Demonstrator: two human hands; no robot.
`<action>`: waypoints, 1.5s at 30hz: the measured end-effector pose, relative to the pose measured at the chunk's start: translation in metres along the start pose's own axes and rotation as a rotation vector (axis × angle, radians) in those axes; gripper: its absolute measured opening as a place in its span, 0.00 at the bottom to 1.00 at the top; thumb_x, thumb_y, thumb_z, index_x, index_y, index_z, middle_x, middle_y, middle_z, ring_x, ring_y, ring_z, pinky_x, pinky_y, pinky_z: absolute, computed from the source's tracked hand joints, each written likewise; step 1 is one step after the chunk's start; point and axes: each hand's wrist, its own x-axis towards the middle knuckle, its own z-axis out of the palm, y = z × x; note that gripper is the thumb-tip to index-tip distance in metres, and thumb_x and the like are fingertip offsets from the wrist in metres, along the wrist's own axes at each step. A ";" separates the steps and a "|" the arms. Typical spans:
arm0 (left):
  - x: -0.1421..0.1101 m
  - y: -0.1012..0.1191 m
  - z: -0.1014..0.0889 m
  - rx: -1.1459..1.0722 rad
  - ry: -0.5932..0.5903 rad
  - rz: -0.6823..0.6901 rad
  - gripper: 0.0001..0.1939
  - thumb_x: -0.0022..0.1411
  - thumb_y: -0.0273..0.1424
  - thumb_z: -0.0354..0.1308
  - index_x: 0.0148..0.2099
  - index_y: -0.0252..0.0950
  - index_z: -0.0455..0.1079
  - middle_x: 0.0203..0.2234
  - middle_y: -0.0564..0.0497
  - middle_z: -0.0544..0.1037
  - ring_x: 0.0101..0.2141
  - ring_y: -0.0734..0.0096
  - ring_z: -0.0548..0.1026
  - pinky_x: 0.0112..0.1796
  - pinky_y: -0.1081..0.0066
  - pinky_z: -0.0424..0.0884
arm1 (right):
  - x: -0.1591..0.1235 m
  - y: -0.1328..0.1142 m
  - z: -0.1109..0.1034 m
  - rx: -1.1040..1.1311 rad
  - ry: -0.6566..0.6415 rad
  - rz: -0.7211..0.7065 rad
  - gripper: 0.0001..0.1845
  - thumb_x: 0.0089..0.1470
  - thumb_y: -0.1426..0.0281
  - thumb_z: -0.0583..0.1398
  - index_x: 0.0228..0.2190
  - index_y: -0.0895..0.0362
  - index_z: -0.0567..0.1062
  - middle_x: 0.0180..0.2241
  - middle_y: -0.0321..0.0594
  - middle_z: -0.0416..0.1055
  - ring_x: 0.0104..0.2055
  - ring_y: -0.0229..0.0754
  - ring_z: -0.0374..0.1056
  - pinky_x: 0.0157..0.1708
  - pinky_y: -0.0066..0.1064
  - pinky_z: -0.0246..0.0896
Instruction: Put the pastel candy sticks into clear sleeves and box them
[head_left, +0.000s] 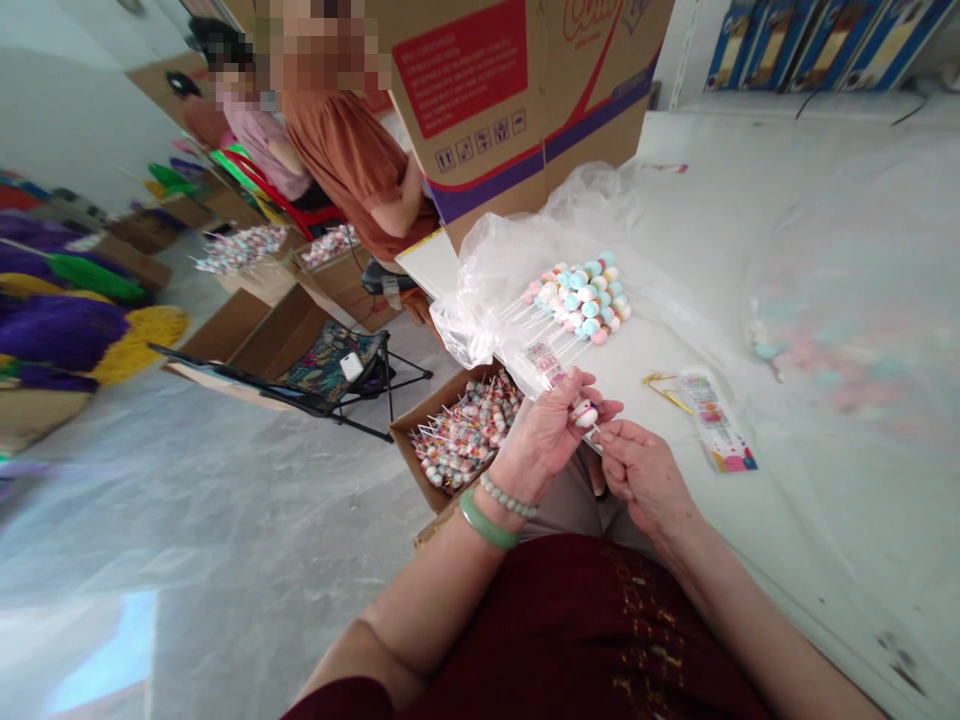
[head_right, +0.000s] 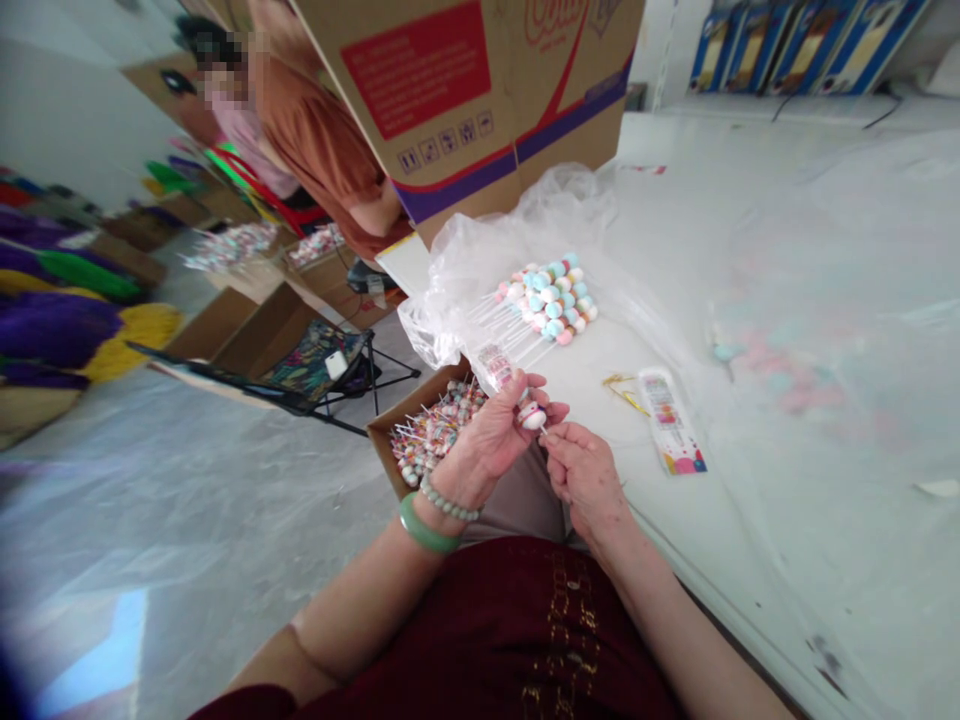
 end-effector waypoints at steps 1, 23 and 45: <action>-0.001 -0.001 0.001 -0.001 0.002 -0.019 0.15 0.58 0.39 0.59 0.37 0.30 0.68 0.20 0.52 0.72 0.25 0.66 0.77 0.34 0.65 0.74 | 0.000 0.000 0.001 0.006 -0.002 -0.009 0.11 0.44 0.64 0.63 0.24 0.58 0.69 0.09 0.24 0.55 0.09 0.26 0.42 0.09 0.20 0.37; 0.004 0.011 -0.003 0.014 0.084 -0.049 0.06 0.62 0.30 0.55 0.38 0.31 0.67 0.26 0.50 0.74 0.25 0.67 0.77 0.31 0.66 0.74 | -0.009 -0.010 -0.016 -0.991 0.135 -0.682 0.11 0.59 0.65 0.53 0.32 0.54 0.74 0.30 0.38 0.72 0.33 0.40 0.68 0.36 0.31 0.60; -0.012 -0.010 0.004 0.453 0.119 0.009 0.11 0.52 0.33 0.63 0.31 0.32 0.66 0.20 0.51 0.72 0.17 0.78 0.65 0.17 0.76 0.59 | -0.025 -0.016 -0.018 -1.630 0.066 -1.121 0.10 0.60 0.73 0.54 0.30 0.56 0.74 0.28 0.39 0.72 0.30 0.38 0.65 0.31 0.30 0.53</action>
